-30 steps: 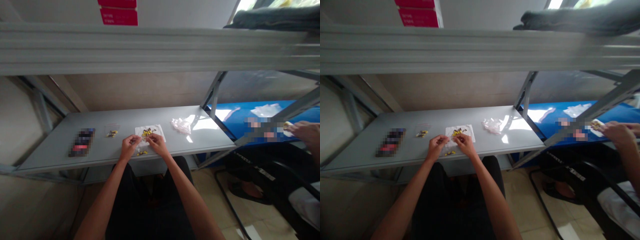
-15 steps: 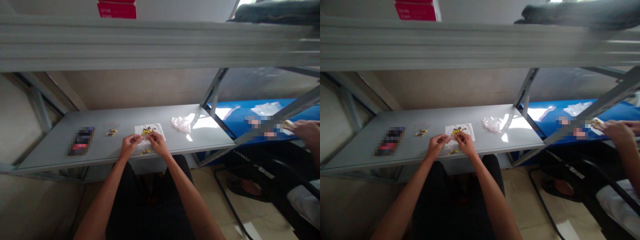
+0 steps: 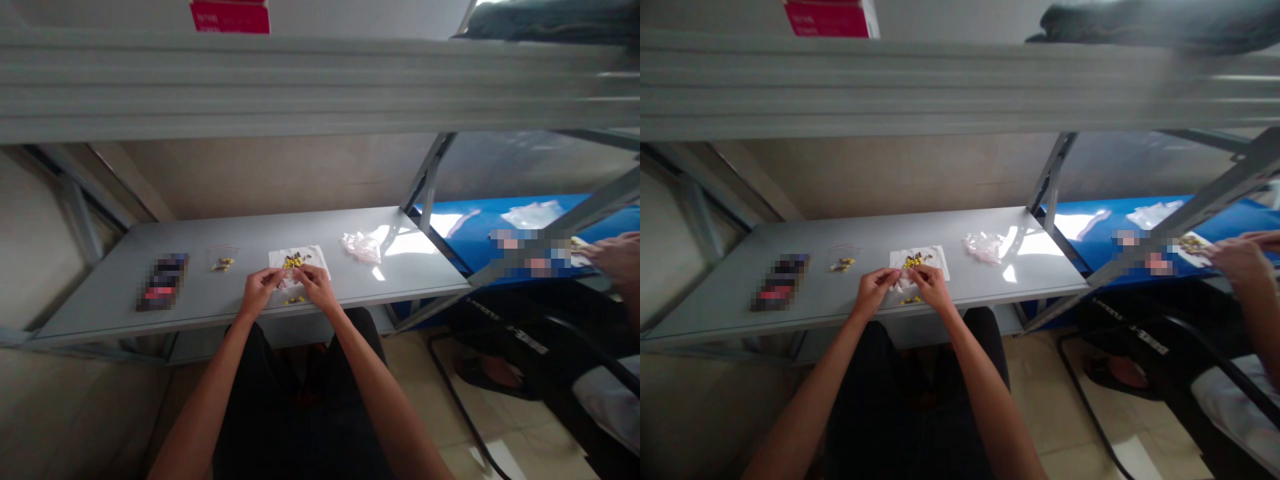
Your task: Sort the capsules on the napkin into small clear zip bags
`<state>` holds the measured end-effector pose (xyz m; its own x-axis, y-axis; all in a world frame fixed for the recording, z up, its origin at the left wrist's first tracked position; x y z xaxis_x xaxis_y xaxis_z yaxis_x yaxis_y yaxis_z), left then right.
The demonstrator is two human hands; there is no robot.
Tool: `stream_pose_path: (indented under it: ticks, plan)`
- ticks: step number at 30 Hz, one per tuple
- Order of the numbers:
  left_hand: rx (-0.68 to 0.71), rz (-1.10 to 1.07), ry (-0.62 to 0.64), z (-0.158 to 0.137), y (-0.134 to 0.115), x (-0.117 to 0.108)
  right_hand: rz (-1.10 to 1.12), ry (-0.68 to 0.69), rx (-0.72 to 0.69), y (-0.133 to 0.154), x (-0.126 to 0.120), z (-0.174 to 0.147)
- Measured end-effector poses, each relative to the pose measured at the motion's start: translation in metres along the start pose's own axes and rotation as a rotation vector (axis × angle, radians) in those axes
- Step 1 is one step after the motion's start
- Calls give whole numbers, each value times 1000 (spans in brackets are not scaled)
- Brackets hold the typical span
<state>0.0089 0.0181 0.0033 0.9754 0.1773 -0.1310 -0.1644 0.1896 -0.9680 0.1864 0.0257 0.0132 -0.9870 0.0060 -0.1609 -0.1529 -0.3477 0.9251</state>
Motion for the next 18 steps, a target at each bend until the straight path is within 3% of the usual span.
stream_pose_path:
  ticks: [5, 7, 10, 12, 14, 16, 18]
  plan:
    - [21, 23, -6, 5, -13, -8, 94, -26, 24, 1, 1, 2]
    - [64, 32, -64, 16, -19, -28, 98, -48, 30, 2, 1, 4]
    - [88, 54, -228, 45, -20, -76, 63, -90, 42, 1, 1, 5]
    - [77, 158, -325, 68, -15, -110, 50, -83, 40, -1, 2, 6]
    - [47, 362, -333, 89, -7, -135, 37, -73, 40, -4, 3, 5]
    - [47, 609, -291, 103, -1, -149, 20, -87, 38, -7, 3, 5]
    - [93, 803, -335, 107, 0, -153, 15, -101, 41, -9, 3, 5]
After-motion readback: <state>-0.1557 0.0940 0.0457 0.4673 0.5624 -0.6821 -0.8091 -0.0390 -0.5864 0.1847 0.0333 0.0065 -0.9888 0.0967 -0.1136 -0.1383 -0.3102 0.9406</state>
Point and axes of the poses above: each hand's wrist, its own z-axis towards the middle knuckle, its own x-axis out of the palm, y = z × x, the point moved 2 cm from there along z, towards the middle knuckle, and after that the axes turned 8 degrees about -y, right-handed, at the moved point
